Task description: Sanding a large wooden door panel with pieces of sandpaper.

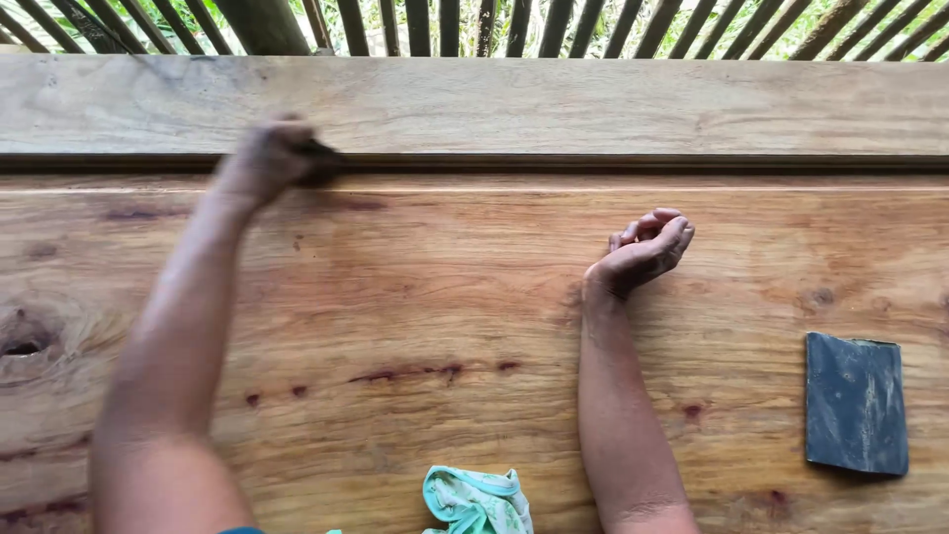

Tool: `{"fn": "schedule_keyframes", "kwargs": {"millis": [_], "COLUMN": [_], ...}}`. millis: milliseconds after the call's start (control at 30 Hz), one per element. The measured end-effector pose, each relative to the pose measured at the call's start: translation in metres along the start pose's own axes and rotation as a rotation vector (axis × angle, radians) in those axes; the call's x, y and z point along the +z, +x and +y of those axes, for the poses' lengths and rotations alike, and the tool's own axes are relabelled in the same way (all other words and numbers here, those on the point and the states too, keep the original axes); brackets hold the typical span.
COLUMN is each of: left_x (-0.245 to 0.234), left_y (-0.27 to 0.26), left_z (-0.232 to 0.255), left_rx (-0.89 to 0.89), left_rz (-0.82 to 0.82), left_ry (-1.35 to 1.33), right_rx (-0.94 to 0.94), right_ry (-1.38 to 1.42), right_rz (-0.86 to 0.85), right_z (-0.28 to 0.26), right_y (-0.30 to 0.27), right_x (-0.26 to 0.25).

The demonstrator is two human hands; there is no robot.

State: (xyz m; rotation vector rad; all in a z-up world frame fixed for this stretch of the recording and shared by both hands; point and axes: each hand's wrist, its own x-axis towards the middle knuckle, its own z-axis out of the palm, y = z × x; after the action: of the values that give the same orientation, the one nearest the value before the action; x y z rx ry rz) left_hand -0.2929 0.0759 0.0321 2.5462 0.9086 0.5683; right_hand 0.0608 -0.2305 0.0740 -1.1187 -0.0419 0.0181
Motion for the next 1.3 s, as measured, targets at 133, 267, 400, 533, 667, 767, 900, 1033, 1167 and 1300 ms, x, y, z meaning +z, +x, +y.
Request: {"fn": "schedule_keyframes", "kwargs": {"millis": [133, 267, 400, 533, 667, 767, 900, 1033, 1167, 1300], "left_x": [-0.037, 0.036, 0.140, 0.059, -0.014, -0.051, -0.016, 0.060, 0.076, -0.008], "left_y": [-0.026, 0.018, 0.099, 0.054, -0.032, -0.034, -0.002, 0.061, 0.078, 0.009], "left_z": [-0.033, 0.004, 0.085, 0.081, -0.043, -0.038, 0.037, 0.136, 0.125, 0.049], "left_rx": [-0.142, -0.056, 0.201, 0.203, -0.246, -0.064, -0.593, -0.150, 0.310, -0.588], "left_rz": [0.074, 0.100, 0.088, 0.088, 0.059, 0.154, 0.130, -0.034, 0.098, 0.031], "left_ry": [0.110, -0.150, -0.183, -0.205, -0.485, 0.104, -1.526, -0.791, -0.119, -1.395], "right_rx": [-0.014, -0.008, -0.014, -0.023, -0.025, -0.004, 0.027, 0.040, 0.083, 0.077], "right_ry": [-0.020, -0.033, -0.030, -0.066, -0.049, -0.026, 0.015, 0.015, 0.027, 0.013], "right_rz": [-0.010, -0.011, -0.011, -0.047, -0.027, -0.081, -0.158, -0.158, -0.178, -0.175], "right_z": [0.008, 0.010, 0.008, -0.004, 0.006, 0.015, 0.022, 0.027, 0.013, 0.009], "right_y": [0.002, 0.004, 0.004, -0.007, -0.002, 0.005, 0.002, 0.009, 0.003, 0.001], "right_x": [0.001, 0.000, -0.001, 0.000, -0.001, -0.005, -0.006, -0.013, -0.009, -0.008]}}
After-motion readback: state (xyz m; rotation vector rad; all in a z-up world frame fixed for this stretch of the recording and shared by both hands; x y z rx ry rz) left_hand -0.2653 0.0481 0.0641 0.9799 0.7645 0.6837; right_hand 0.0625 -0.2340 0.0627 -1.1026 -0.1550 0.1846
